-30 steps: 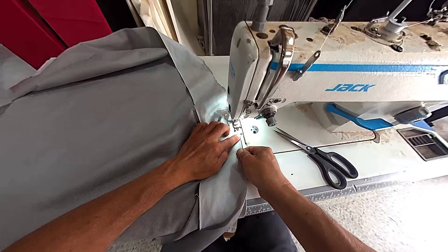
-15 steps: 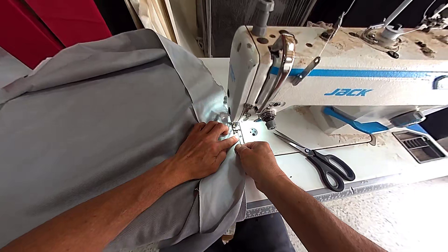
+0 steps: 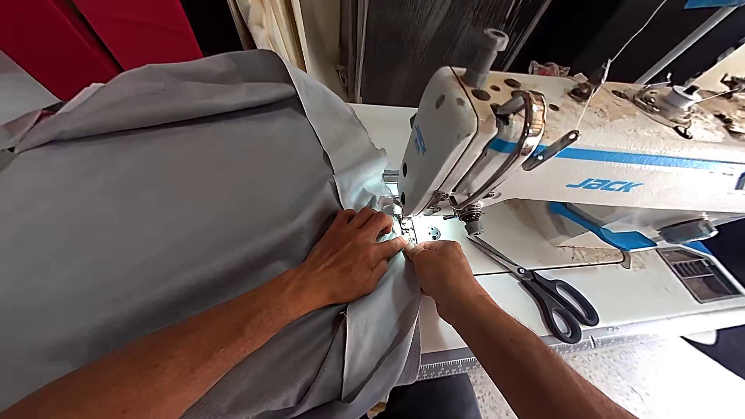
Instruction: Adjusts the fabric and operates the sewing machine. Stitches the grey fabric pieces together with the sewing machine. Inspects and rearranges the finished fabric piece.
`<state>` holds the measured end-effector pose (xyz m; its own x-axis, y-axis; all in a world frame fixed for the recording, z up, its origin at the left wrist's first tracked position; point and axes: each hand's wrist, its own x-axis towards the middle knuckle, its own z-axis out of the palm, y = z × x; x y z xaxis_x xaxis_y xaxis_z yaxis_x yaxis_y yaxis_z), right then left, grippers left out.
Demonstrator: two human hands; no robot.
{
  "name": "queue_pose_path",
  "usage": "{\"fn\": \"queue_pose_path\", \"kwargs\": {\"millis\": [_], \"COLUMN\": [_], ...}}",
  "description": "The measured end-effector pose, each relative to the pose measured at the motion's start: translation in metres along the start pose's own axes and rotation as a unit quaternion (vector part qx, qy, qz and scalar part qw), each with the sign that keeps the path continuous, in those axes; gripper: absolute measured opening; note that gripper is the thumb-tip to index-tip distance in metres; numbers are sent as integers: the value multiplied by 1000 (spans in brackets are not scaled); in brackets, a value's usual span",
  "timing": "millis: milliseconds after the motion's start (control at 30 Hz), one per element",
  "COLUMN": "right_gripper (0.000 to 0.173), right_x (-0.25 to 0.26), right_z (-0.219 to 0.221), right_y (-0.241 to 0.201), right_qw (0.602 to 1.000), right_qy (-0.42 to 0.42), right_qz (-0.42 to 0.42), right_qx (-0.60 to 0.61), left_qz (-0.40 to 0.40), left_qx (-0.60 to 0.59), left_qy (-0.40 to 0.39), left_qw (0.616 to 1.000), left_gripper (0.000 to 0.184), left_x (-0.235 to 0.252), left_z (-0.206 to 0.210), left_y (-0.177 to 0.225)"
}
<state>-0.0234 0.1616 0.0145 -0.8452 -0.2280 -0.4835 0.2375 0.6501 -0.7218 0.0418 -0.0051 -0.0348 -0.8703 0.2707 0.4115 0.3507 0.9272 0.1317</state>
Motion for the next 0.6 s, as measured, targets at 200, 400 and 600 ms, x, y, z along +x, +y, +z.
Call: {"fn": "queue_pose_path", "kwargs": {"millis": [200,400,600], "right_gripper": [32,28,29], "right_x": [5,3,-24], "right_z": [1,1,-1], "right_y": [-3,-4,21], "right_qw": [1000,999,992], "right_qy": [11,15,-6], "right_qz": [-4,0,-9], "right_qx": [-6,31,122], "left_qz": [-2,-88,-245], "left_qx": [-1,-14,-14], "left_qy": [21,73,68], "left_qw": [1000,993,967], "left_gripper": [41,29,45], "left_x": [1,-23,-57], "left_z": [1,-24,-10], "left_y": [-1,40,117]}}
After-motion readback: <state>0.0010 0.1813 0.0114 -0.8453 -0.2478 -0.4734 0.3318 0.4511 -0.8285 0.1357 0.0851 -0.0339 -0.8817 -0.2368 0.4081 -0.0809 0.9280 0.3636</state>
